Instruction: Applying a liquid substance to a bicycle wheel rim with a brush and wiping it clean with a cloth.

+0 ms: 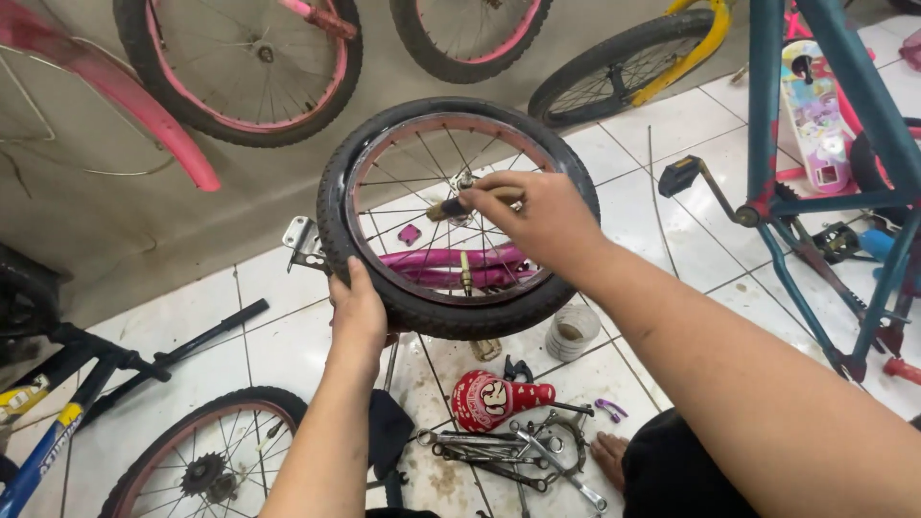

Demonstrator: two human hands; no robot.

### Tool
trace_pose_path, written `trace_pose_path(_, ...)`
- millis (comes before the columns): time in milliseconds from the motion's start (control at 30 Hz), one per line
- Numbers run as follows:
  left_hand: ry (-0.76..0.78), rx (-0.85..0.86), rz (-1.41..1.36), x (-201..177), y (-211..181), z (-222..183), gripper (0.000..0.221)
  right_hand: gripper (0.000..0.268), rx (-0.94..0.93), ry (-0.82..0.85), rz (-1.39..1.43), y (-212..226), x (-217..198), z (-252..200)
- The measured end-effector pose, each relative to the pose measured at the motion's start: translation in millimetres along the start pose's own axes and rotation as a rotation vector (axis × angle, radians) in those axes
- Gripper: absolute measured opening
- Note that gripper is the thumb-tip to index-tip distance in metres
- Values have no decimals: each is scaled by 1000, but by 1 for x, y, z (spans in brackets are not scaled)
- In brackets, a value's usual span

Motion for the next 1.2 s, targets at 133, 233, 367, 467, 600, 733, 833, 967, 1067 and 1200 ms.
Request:
trace_pose_path(133, 22, -4, 0, 1, -4, -9, 81, 19, -59, -212, -95, -22, -26, -1)
trace_pose_path(233, 21, -5, -54, 1, -12, -8, 79, 14, 15, -392, -36, -31, -30, 4)
trace_pose_path(367, 15, -1, -145, 5, -2, -9, 81, 19, 215, -311, 206, -52, -17, -2)
trace_pose_path(467, -5, 15, -147, 6, -6, -7, 79, 23, 296, -273, 268, -65, -22, 2)
trace_pose_path(600, 8, 32, -102, 5, -7, -11, 77, 24, 292, -286, 343, -64, -27, 3)
trace_pose_path(733, 2, 8, -105, 4, -5, -9, 79, 20, 299, -228, 378, -54, -17, 7)
trace_pose_path(833, -5, -3, -99, 5, -10, -11, 80, 23, 306, -164, 292, -60, -15, 14)
trace_pose_path(967, -5, -11, -84, 5, -4, -5, 81, 26, 305, -217, 240, -68, -25, 17)
trace_pose_path(1067, -6, -9, -83, 5, -7, -6, 80, 23, 269, -241, 265, -61, -26, 16)
trace_pose_path(1200, -12, 1, -90, 5, -5, -2, 79, 23, 247, -206, 290, -57, -19, 15)
Point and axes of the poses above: each hand's wrist, its own z-axis towards the middle knuckle, its own x-axis out of the palm, y = z × x, the point moved 3 cm from there along z, towards the middle knuckle, and after that the axes turned 10 degrees about x, right-handed, at the moved point
